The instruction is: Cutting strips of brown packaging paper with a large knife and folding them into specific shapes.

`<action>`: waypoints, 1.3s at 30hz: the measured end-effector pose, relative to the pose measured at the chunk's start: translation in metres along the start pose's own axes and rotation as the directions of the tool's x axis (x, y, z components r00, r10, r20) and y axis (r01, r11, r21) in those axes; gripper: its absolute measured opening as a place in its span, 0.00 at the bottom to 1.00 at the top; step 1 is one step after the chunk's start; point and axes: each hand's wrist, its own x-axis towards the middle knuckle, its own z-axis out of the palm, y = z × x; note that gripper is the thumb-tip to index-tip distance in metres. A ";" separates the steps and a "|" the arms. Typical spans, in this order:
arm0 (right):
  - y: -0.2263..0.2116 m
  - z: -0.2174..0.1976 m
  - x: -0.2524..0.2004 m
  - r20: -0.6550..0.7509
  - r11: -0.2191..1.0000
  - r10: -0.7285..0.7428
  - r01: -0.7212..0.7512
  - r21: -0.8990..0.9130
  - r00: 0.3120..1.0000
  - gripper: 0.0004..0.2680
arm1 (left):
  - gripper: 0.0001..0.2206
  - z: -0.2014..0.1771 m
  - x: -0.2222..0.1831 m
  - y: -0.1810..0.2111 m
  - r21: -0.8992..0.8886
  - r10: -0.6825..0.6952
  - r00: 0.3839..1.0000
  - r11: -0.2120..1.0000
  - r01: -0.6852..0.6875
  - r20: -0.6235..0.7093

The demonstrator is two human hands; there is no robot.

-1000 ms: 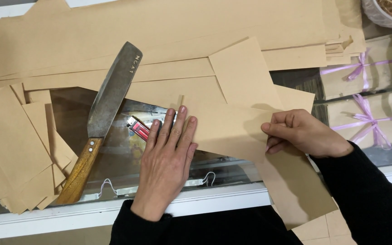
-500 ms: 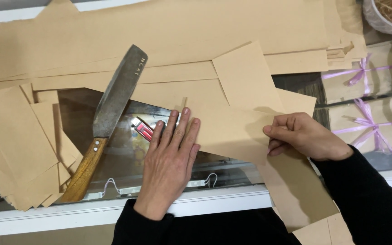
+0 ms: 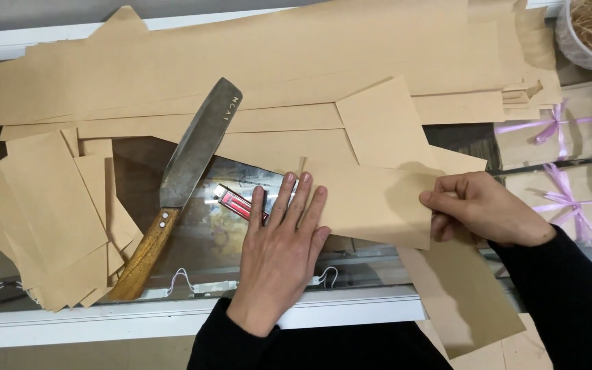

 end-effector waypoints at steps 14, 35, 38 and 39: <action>-0.013 0.044 -0.006 -0.170 0.417 -0.860 0.470 -0.778 0.481 0.10 | 0.27 -0.002 0.001 0.002 -0.033 -0.008 1.000 0.999 0.009 0.018; -0.040 0.108 -0.010 0.191 0.055 -0.927 0.621 -0.782 0.323 0.17 | 0.31 -0.030 -0.015 -0.043 0.086 -0.515 0.856 0.851 0.517 -0.053; -0.039 0.109 -0.012 0.201 0.033 -0.924 0.592 -0.805 0.325 0.18 | 0.32 -0.033 -0.009 -0.040 -0.092 -0.548 0.835 0.830 0.550 0.042; -0.040 0.110 -0.012 0.208 0.027 -0.921 0.586 -0.810 0.330 0.18 | 0.35 -0.035 -0.007 -0.040 -0.147 -0.550 0.832 0.819 0.555 0.075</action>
